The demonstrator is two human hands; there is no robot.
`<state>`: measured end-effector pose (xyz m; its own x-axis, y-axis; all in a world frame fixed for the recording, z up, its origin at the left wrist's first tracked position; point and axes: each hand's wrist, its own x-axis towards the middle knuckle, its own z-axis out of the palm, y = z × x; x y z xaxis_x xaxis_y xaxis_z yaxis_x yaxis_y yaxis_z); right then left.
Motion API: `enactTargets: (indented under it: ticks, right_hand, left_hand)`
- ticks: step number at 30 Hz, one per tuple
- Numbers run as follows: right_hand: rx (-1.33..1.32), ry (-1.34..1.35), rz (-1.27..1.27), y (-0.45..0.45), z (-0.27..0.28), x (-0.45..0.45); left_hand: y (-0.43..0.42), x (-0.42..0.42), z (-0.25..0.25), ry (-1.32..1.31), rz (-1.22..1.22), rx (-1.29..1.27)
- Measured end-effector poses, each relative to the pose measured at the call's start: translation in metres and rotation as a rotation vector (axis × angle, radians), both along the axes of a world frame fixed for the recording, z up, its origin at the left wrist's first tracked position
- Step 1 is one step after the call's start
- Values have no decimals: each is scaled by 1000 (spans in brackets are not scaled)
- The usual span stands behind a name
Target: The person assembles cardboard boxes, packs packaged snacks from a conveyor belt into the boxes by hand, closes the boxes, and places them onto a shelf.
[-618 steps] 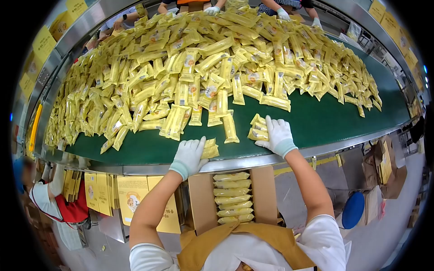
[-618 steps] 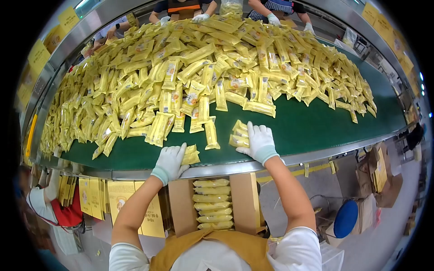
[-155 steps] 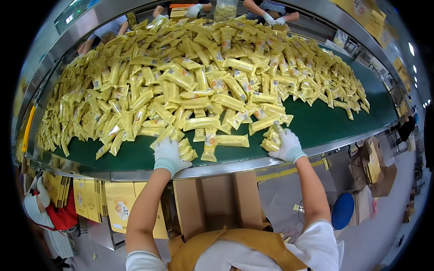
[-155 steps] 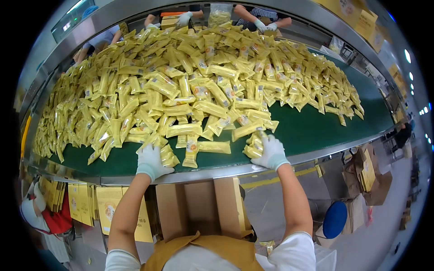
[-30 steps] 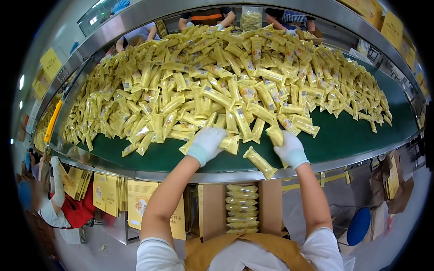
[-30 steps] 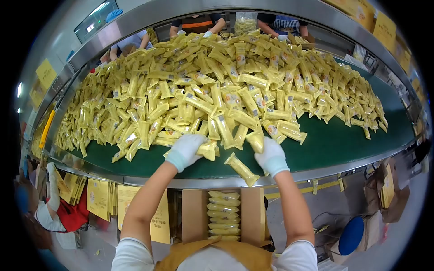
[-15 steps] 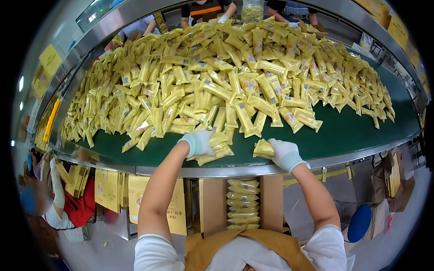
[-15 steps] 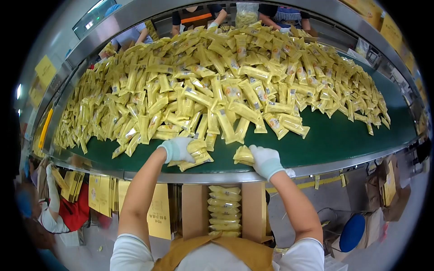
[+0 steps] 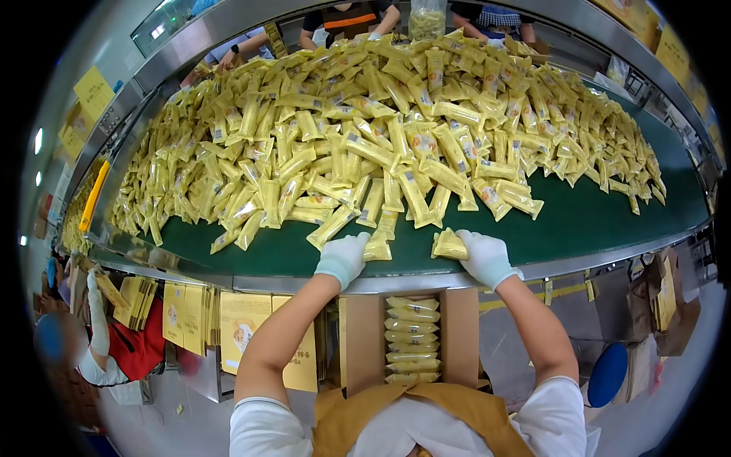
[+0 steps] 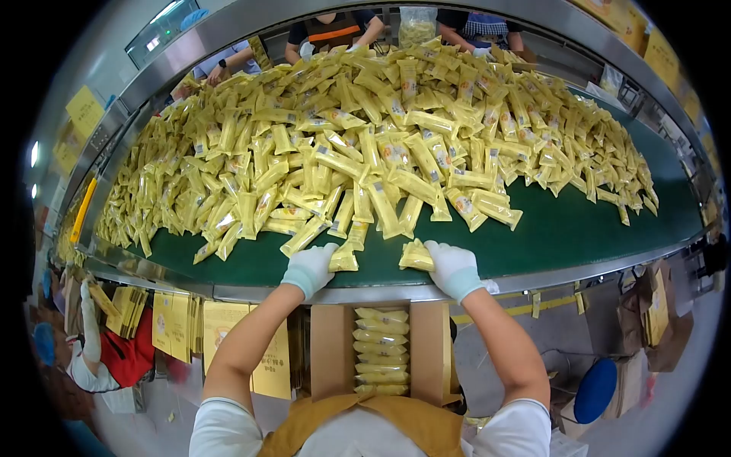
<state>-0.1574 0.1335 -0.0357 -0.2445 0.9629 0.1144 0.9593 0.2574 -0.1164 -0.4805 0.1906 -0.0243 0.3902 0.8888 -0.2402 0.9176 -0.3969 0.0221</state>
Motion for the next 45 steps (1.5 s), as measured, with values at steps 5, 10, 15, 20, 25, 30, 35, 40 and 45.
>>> enactTargets:
  ticks: [5, 10, 15, 20, 25, 30, 35, 40, 45]
  right_hand:
    - [211, -180, -8, -3, -13, 19]
    - [164, -138, 87, -35, -15, 20]
    - [-113, -25, -28, -15, -2, 29]
    - [-261, -207, -23, 11, 14, 17]
    - [-459, 291, -28, 22, 20, -16]
    - [-520, 1050, -48, 65, 73, -65]
    - [-592, 1202, -176, 117, 51, -88]
    - [-545, 941, -217, 126, 39, -103]
    - [-586, 1051, -61, 109, 17, -84]
  left_hand:
    - [-3, -23, -36, -125, -200, 526]
    - [-33, -16, -26, 27, -270, 470]
    - [-17, -22, -5, -46, -189, 117]
    - [-21, -26, -20, 12, -221, 232]
    - [-26, -25, -21, 0, -88, 74]
    - [-27, -28, -16, -149, 15, 32]
    - [-2, -46, 0, -648, 206, -19]
    - [44, -47, 30, -688, 294, -238]
    - [45, -21, 9, -99, 210, -92]
